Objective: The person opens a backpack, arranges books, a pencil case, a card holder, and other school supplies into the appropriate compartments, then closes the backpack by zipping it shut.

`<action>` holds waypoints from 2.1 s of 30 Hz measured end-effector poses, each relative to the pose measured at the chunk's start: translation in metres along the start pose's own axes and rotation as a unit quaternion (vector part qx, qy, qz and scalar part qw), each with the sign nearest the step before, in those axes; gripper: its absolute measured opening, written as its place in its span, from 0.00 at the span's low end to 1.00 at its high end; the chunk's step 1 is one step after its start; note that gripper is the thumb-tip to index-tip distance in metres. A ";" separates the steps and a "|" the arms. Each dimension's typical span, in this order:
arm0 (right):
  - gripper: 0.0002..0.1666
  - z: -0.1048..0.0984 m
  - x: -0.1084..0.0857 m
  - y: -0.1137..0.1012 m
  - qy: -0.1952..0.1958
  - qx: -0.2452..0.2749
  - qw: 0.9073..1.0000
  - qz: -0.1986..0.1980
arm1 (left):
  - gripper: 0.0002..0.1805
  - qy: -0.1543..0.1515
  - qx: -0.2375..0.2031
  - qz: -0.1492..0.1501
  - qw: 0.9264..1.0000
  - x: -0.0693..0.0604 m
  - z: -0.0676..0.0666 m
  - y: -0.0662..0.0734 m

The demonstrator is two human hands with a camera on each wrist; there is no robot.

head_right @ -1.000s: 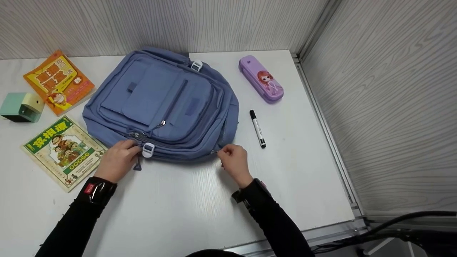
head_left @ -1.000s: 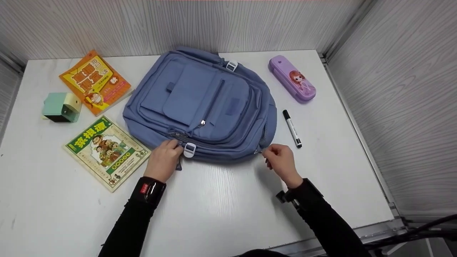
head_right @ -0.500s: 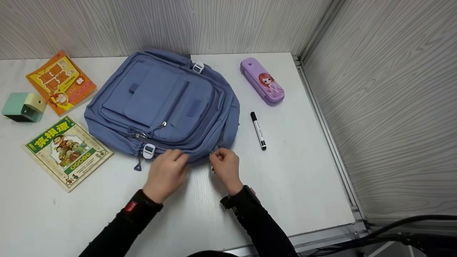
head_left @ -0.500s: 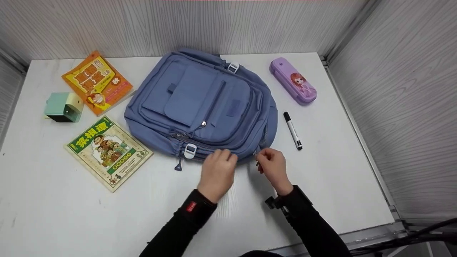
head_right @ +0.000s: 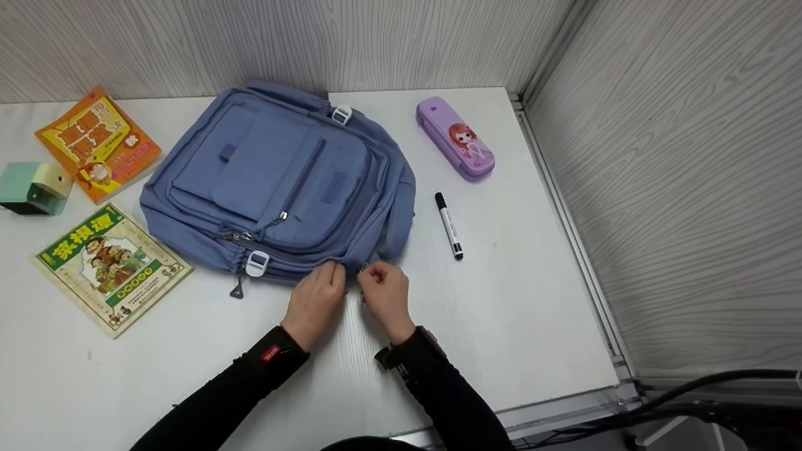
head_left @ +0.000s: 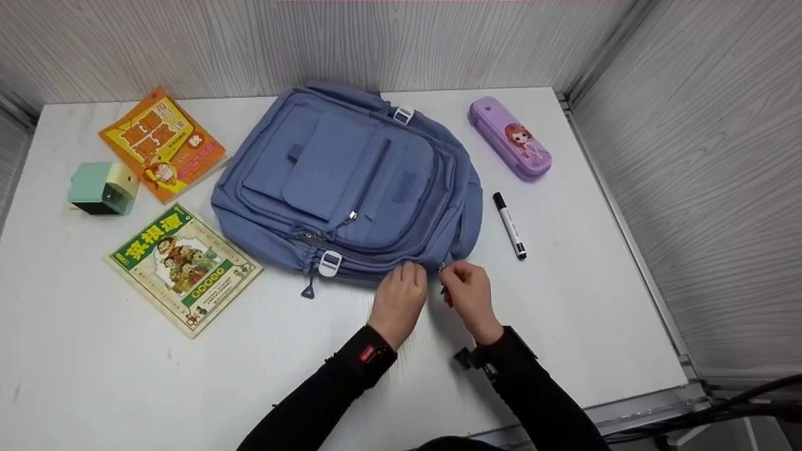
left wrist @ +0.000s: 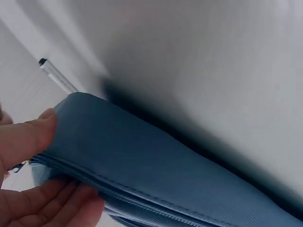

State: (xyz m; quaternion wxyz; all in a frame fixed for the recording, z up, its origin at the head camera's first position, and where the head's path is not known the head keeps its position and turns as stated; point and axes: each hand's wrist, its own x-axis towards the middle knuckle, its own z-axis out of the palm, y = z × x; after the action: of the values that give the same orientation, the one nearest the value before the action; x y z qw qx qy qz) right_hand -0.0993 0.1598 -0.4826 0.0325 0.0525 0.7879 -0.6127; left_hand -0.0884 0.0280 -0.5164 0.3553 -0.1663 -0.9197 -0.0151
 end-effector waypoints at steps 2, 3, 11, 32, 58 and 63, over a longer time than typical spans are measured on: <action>0.12 0.002 -0.001 -0.001 -0.006 0.001 1.000 -0.005 | 0.01 -0.006 0.003 0.001 1.000 0.001 0.003 -0.002; 0.11 0.003 -0.001 -0.001 -0.008 0.002 1.000 -0.007 | 0.01 -0.010 0.002 0.001 1.000 0.001 0.004 -0.003; 0.11 0.003 -0.001 -0.002 -0.031 0.000 0.999 -0.012 | 0.03 -0.052 -0.059 0.024 0.997 0.002 0.006 -0.015; 0.10 -0.052 0.056 -0.010 0.018 -0.255 0.950 -0.181 | 0.02 -0.113 -0.236 0.154 0.953 -0.009 -0.014 -0.059; 0.10 -0.081 0.090 0.001 0.094 -0.270 0.947 -0.145 | 0.11 -0.058 -0.235 0.124 0.962 -0.059 -0.038 -0.162; 0.10 -0.076 0.088 0.005 0.088 -0.271 0.948 -0.144 | 0.11 -0.062 -0.190 0.081 0.977 -0.063 -0.038 -0.182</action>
State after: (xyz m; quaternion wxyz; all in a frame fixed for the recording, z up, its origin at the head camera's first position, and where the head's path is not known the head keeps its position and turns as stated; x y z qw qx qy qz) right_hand -0.1846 0.2381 -0.4784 -0.1127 -0.0187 0.9231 -0.3672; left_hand -0.0779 -0.1681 -0.5128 0.2598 -0.3054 -0.9038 -0.1500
